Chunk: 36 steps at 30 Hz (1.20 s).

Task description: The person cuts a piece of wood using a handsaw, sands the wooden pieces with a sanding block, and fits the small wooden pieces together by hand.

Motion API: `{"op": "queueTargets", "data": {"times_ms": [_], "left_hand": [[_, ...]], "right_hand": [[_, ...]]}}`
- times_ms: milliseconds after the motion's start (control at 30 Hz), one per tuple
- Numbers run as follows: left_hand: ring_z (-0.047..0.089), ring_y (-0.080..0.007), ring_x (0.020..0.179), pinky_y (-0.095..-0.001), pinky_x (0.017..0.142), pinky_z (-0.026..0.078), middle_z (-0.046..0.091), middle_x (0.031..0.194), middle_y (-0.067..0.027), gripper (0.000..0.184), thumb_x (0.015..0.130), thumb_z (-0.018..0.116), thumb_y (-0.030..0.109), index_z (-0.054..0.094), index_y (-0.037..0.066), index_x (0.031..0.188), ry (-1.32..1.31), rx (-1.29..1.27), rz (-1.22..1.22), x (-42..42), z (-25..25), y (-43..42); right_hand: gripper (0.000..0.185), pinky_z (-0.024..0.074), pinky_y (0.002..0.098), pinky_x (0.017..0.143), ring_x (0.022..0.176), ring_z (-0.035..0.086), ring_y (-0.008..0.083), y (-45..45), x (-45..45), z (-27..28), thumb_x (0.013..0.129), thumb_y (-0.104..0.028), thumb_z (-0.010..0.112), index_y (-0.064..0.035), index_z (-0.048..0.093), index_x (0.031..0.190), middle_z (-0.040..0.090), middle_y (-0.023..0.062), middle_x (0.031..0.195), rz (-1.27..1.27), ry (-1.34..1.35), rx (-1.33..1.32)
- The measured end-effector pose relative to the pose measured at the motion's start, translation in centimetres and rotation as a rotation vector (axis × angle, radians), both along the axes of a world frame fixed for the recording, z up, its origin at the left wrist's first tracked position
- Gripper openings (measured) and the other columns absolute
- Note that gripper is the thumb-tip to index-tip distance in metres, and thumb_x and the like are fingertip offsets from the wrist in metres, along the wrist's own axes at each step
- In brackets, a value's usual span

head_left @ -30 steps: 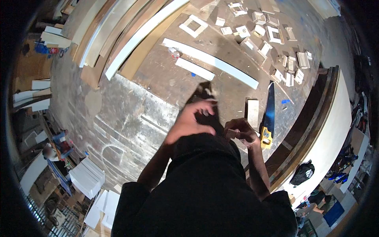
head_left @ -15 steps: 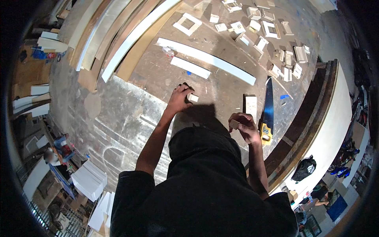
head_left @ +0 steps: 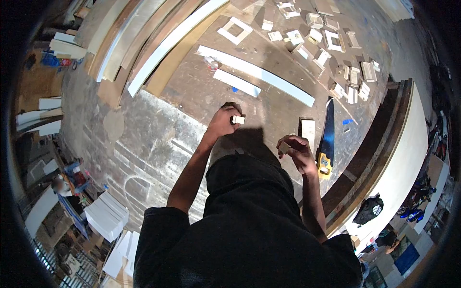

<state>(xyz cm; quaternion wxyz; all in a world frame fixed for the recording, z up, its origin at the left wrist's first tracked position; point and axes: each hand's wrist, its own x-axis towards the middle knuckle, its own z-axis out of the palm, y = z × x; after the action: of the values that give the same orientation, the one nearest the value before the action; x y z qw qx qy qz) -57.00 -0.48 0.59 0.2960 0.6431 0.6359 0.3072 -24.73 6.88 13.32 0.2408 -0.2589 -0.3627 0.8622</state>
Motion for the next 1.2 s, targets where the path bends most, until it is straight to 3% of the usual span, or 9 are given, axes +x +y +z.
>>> {"op": "queueTargets", "data": {"times_ms": [67, 133, 233, 333, 500, 600, 833, 967, 1200], "left_hand": [[0.069, -0.034, 0.087, -0.0416, 0.077, 0.057, 0.068, 0.088, -0.0114, 0.031, 0.065, 0.083, 0.005, 0.07, 0.006, 0.093, -0.118, -0.072, 0.103, 0.3, 2.7, 0.0], [0.069, -0.031, 0.083, -0.0397, 0.075, 0.056, 0.067, 0.086, -0.0113, 0.029, 0.066, 0.083, 0.005, 0.07, 0.006, 0.092, -0.165, -0.094, 0.123, 0.5, 5.2, 0.1], [0.067, -0.0254, 0.077, -0.0362, 0.072, 0.054, 0.067, 0.083, -0.0104, 0.026, 0.067, 0.084, 0.004, 0.07, 0.006, 0.089, -0.222, -0.079, 0.137, 0.5, 9.9, 0.2], [0.064, -0.019, 0.075, -0.0314, 0.071, 0.051, 0.068, 0.085, -0.0076, 0.028, 0.067, 0.086, 0.003, 0.071, 0.005, 0.09, -0.269, -0.019, 0.114, 0.9, 15.0, 0.1], [0.06, -0.0108, 0.08, -0.0268, 0.072, 0.048, 0.068, 0.09, -0.0039, 0.03, 0.067, 0.086, 0.0, 0.072, 0.004, 0.093, -0.436, -0.015, 0.095, 2.4, 23.0, 0.0], [0.059, -0.0151, 0.074, -0.0293, 0.071, 0.048, 0.065, 0.081, -0.006, 0.031, 0.063, 0.085, 0.002, 0.071, 0.005, 0.09, -0.487, 0.024, 0.141, 3.7, 26.4, 0.3], [0.062, -0.0152, 0.072, -0.0296, 0.068, 0.051, 0.067, 0.081, -0.0057, 0.034, 0.063, 0.086, 0.005, 0.07, 0.005, 0.093, -0.431, 0.076, 0.052, 5.0, 30.3, 0.2], [0.06, -0.0121, 0.074, -0.0267, 0.07, 0.047, 0.068, 0.086, -0.005, 0.036, 0.062, 0.087, 0.001, 0.072, 0.004, 0.095, -0.449, 0.111, 0.033, 5.6, 30.7, 0.1], [0.066, -0.0133, 0.07, -0.0286, 0.065, 0.051, 0.069, 0.082, -0.0061, 0.032, 0.066, 0.088, 0.008, 0.07, 0.005, 0.092, -0.419, 0.16, 0.025, 6.5, 30.6, 0.2]], "right_hand": [[0.031, 0.0574, 0.0359, 0.077, 0.092, 0.068, 0.0236, 0.4, -0.7, 0.6, 0.092, -0.015, 0.074, -0.0012, 0.066, 0.118, 0.069, 0.0179, 0.111, 0.023, -0.02, 0.051], [0.029, 0.058, 0.0334, 0.08, 0.096, 0.069, 0.0191, 0.7, -1.3, 1.0, 0.089, -0.007, 0.077, -0.0024, 0.068, 0.116, 0.07, 0.013, 0.113, 0.061, -0.267, 0.177], [0.035, 0.0597, 0.0327, 0.084, 0.099, 0.07, 0.0165, 1.4, -2.8, 2.4, 0.084, 0.004, 0.079, -0.0043, 0.072, 0.117, 0.072, 0.008, 0.112, 0.044, -0.404, 0.388], [0.038, 0.0602, 0.0315, 0.083, 0.098, 0.07, 0.0161, 1.9, -4.1, 4.2, 0.081, 0.004, 0.083, -0.006, 0.073, 0.116, 0.073, 0.0066, 0.111, 0.018, -0.395, 0.496], [0.045, 0.0617, 0.0359, 0.089, 0.108, 0.072, 0.0238, 1.6, -5.3, 8.5, 0.078, 0.017, 0.076, -0.0002, 0.071, 0.119, 0.073, 0.0157, 0.119, -0.012, -0.342, 0.499], [0.047, 0.0622, 0.0361, 0.088, 0.109, 0.072, 0.0249, 1.3, -5.4, 10.6, 0.075, 0.017, 0.078, 0.0001, 0.071, 0.118, 0.073, 0.0157, 0.118, -0.025, -0.292, 0.461], [0.043, 0.0643, 0.0371, 0.087, 0.106, 0.072, 0.027, 1.1, -4.0, 13.1, 0.077, 0.011, 0.081, 0.0048, 0.07, 0.118, 0.072, 0.0192, 0.117, -0.043, -0.132, 0.474], [0.045, 0.0646, 0.0381, 0.086, 0.105, 0.072, 0.027, 1.0, -3.5, 13.4, 0.076, 0.007, 0.084, 0.0054, 0.07, 0.119, 0.072, 0.0202, 0.117, -0.043, -0.106, 0.497], [0.046, 0.0643, 0.038, 0.086, 0.105, 0.072, 0.0265, 0.8, -3.3, 13.9, 0.076, 0.004, 0.086, 0.0051, 0.07, 0.119, 0.072, 0.021, 0.117, -0.074, -0.077, 0.513]]}}
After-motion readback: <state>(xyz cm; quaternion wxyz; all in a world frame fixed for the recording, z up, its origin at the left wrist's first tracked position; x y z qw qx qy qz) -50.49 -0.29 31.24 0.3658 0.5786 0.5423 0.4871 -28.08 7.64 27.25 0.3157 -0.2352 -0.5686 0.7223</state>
